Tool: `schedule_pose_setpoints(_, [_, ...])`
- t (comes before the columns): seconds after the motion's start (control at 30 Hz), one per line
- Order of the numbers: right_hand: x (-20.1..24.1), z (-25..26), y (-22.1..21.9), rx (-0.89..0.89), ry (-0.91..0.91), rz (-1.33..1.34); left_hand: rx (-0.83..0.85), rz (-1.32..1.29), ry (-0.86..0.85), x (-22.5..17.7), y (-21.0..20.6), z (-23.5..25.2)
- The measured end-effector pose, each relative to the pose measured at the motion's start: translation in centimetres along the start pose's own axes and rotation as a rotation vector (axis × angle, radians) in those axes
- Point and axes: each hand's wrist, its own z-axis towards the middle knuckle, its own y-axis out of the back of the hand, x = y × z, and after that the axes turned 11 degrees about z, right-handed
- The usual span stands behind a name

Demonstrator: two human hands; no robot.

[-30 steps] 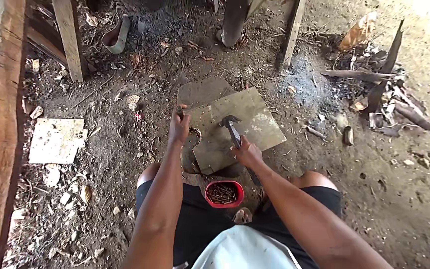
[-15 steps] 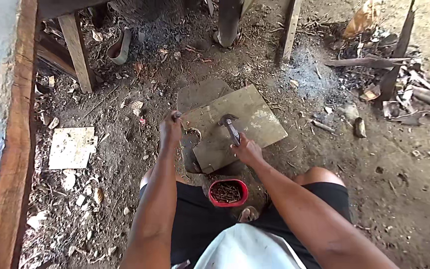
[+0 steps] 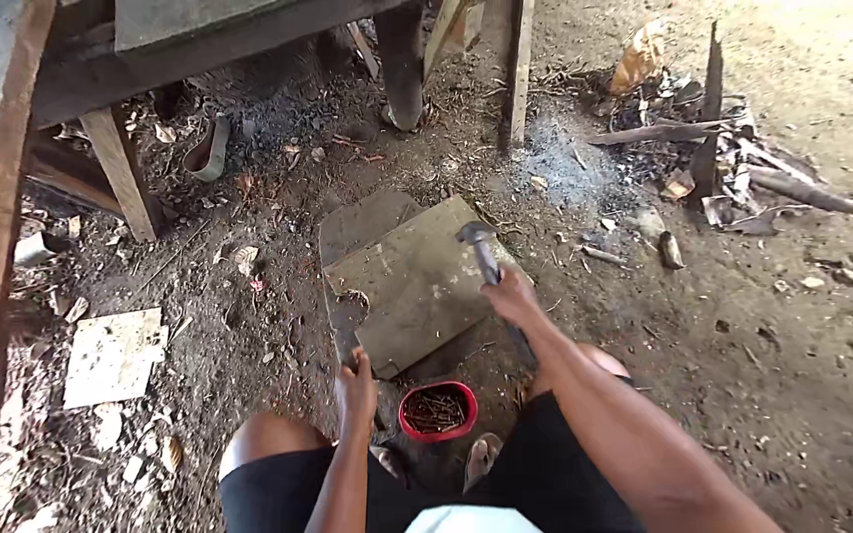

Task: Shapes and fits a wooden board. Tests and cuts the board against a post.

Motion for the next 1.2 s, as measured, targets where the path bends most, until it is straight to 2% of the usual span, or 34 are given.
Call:
schedule_pose_setpoints(0.1, [-2.0,3.9,2.8,-0.161,-0.036,0.058,0.017,-0.042,0.053,2.6,-1.0,-1.6])
schedule_pose_setpoints(0.17, [-3.7,6.3,2.6,-0.181,-0.051,0.158,0.019,-0.112,0.039,3.1,-1.4,-1.8])
schedule_pose_setpoints(0.23, [-4.7,7.6,1.6,-0.125,-0.068,0.247,0.020,-0.226,0.057,2.6,-1.5,-1.7])
schedule_pose_setpoints(0.3, [-4.6,7.8,1.3,-0.069,-0.090,0.222,0.002,-0.327,0.103,1.7,-1.3,-1.7])
schedule_pose_setpoints(0.43, [-3.3,6.0,2.5,0.019,-0.115,0.197,-0.071,-0.506,0.201,0.2,0.0,-1.3])
schedule_pose_setpoints(0.53, [-0.9,3.3,4.2,0.082,-0.155,0.240,0.027,-0.490,0.279,-1.0,2.8,-0.8])
schedule_pose_setpoints(0.63, [2.1,0.0,6.3,0.092,-0.133,0.222,0.153,-0.367,0.245,-2.7,5.4,-1.6])
schedule_pose_setpoints(0.77, [7.2,-3.8,10.5,0.050,-0.140,0.134,0.236,-0.486,0.290,-5.6,8.5,-3.9])
schedule_pose_setpoints(0.97, [15.2,-9.4,16.5,-0.061,-0.167,0.166,0.242,-0.620,0.148,-14.5,16.1,-8.2])
schedule_pose_setpoints(1.1, [19.9,-14.6,18.5,-0.108,-0.174,0.302,0.333,-0.845,-0.016,-20.5,23.7,-12.1])
schedule_pose_setpoints(1.2, [23.2,-19.4,19.1,-0.110,-0.185,0.412,0.346,-0.908,-0.052,-24.5,29.2,-15.6])
